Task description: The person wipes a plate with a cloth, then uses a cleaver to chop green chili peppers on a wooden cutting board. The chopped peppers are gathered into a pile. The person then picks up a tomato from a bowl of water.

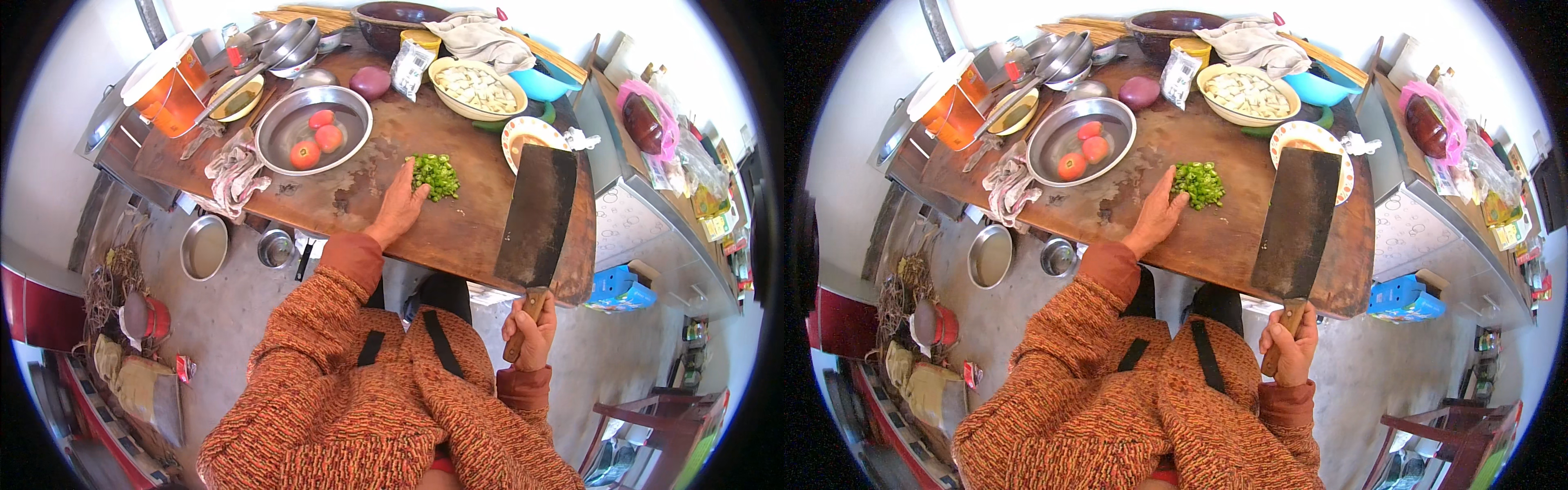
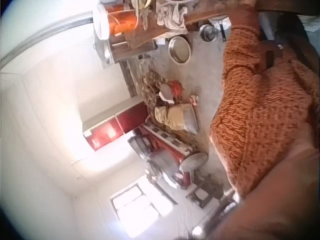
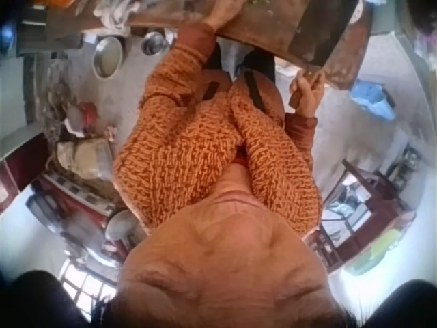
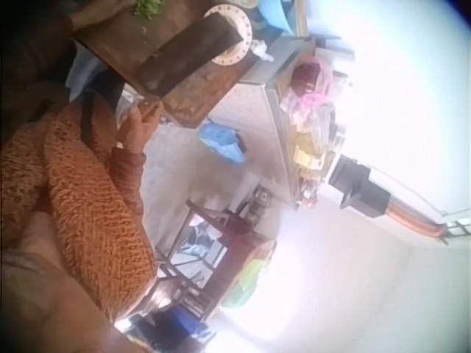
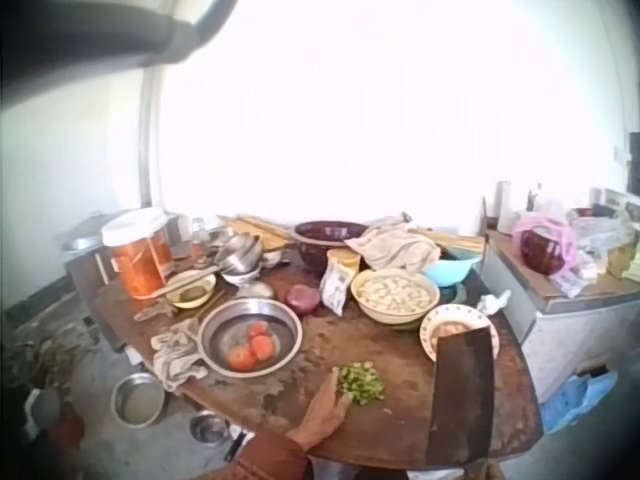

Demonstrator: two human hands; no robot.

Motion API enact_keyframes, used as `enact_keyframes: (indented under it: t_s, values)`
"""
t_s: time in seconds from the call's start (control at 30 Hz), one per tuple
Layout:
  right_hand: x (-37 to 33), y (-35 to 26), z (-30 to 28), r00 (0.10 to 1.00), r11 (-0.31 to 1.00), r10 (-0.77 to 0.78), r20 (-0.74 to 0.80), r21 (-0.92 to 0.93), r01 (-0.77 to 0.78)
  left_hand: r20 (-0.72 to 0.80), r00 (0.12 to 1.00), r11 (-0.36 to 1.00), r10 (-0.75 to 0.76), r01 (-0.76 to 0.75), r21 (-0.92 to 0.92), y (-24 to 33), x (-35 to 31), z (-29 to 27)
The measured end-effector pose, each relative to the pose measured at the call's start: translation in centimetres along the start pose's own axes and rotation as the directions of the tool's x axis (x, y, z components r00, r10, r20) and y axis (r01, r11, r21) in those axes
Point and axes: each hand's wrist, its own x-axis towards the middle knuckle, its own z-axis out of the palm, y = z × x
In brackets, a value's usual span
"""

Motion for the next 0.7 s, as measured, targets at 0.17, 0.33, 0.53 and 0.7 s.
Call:
enact_keyframes:
  t_s: [0.17,0.33,0.53,0.7]
  values:
    - [-0.1,0.4,0.3,0.999,0.999,0.033,0.022,-0.025,-0.033,-0.138,0.978,0.982,0.159,-0.141,0.126,1.2,-0.6,-1.1]
    - [-0.3,0.5,0.9,0.998,0.998,0.051,0.028,-0.042,-0.049,-0.250,0.912,0.921,0.325,-0.246,0.301,3.6,0.5,-6.2]
    - [-0.1,0.7,0.5,0.998,0.999,0.040,0.052,-0.037,-0.038,-0.398,0.891,0.638,0.220,0.177,0.749,-0.7,4.0,-15.2]
    - [-0.3,0.9,0.1,0.998,0.999,0.040,0.043,-0.016,-0.039,-0.071,0.871,0.471,-0.487,0.330,0.818,-2.1,7.0,-19.2]
